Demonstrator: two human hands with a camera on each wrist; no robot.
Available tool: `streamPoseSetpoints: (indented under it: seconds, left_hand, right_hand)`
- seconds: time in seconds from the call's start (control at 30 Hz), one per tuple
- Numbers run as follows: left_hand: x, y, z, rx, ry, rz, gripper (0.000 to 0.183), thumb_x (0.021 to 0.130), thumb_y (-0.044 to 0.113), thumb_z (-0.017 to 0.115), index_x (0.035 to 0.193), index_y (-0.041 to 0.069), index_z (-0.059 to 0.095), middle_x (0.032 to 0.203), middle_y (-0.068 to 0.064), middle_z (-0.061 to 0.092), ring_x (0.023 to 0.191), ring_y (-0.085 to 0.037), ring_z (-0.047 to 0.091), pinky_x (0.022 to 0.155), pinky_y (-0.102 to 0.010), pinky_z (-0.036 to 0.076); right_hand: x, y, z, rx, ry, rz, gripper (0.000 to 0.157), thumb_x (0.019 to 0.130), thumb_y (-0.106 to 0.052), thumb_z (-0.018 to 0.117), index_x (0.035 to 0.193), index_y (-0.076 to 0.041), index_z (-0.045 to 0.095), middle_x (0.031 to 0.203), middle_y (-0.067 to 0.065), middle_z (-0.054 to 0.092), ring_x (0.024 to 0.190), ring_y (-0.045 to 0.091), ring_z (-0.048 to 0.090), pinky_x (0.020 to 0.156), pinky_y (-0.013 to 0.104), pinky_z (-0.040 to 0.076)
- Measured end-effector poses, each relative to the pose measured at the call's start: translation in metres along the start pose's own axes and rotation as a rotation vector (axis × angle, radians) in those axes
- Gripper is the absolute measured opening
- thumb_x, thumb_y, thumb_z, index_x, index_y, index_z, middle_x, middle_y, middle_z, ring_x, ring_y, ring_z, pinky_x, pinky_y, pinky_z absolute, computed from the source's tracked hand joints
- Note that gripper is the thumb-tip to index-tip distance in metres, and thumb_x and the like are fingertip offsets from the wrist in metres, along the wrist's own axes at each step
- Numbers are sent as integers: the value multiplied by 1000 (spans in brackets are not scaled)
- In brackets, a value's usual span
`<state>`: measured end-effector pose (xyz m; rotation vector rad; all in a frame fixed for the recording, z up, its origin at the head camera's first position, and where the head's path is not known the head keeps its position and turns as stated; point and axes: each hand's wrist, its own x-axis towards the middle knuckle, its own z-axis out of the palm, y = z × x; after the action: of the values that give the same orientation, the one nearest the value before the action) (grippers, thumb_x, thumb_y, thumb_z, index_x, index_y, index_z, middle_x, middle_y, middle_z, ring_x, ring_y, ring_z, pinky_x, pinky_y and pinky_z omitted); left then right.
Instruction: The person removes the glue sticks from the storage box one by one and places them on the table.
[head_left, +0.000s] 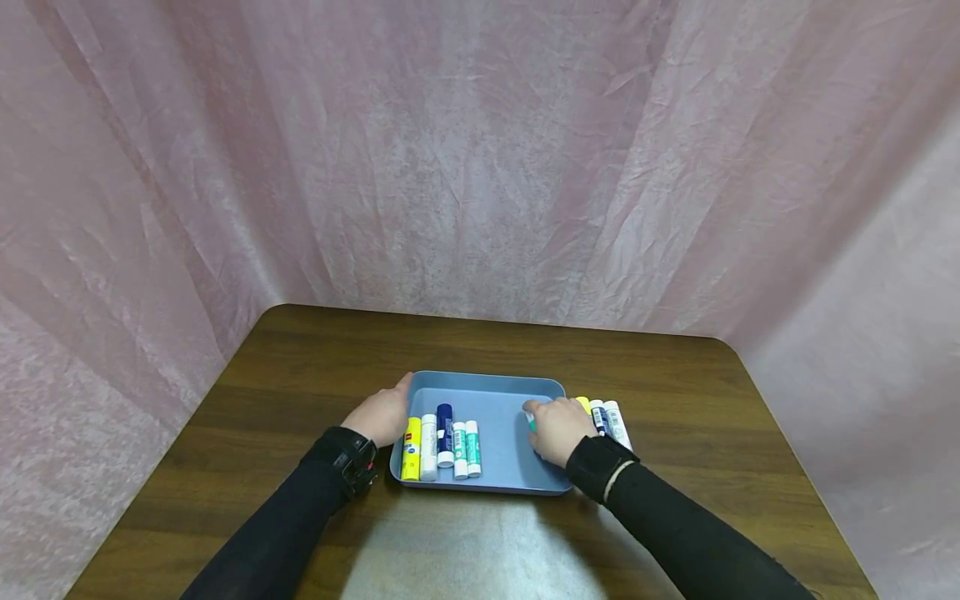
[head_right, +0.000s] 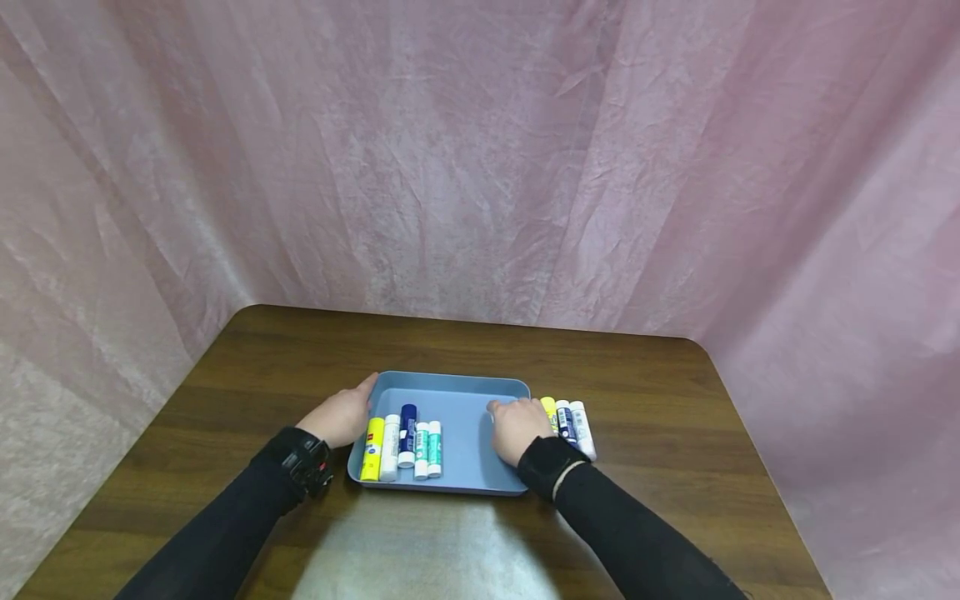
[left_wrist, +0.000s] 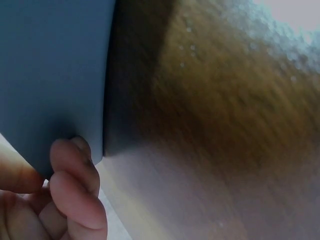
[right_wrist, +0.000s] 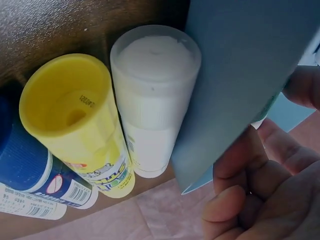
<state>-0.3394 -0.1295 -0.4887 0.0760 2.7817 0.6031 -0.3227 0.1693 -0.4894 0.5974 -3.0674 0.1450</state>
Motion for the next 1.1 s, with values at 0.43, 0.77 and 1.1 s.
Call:
streamPoseSetpoints:
  seconds: [0.43,0.77,1.1]
  left_hand:
    - [1,-2,0,28,5,22,60,106,12,41,162,3,20,145,-20,59,127,-29,61,110,-55,46]
    - [2,0,-1,35,1,13,60,107,14,41,162,4,20,147,-19,57,125,-27,62,111,-54,46]
    - [0,2,-2,32,4,14,60,107,14,41,162,4,20,145,-20,59,117,-27,64,110,-54,47]
  right_hand:
    - [-3,6,-11,103,34,26,40,86,-20,75,125,-13,71,92,10,77,80,27,69,73,44,56]
    - [-11,17,-23,174,8,75,44,89,-22,75,132,-16,65,99,10,76,73,17,62,61,35,51]
    - [-17,31,-31,258,24,83,44,91,-20,74,134,-12,63,94,7,75,65,13,59,55,29,47]
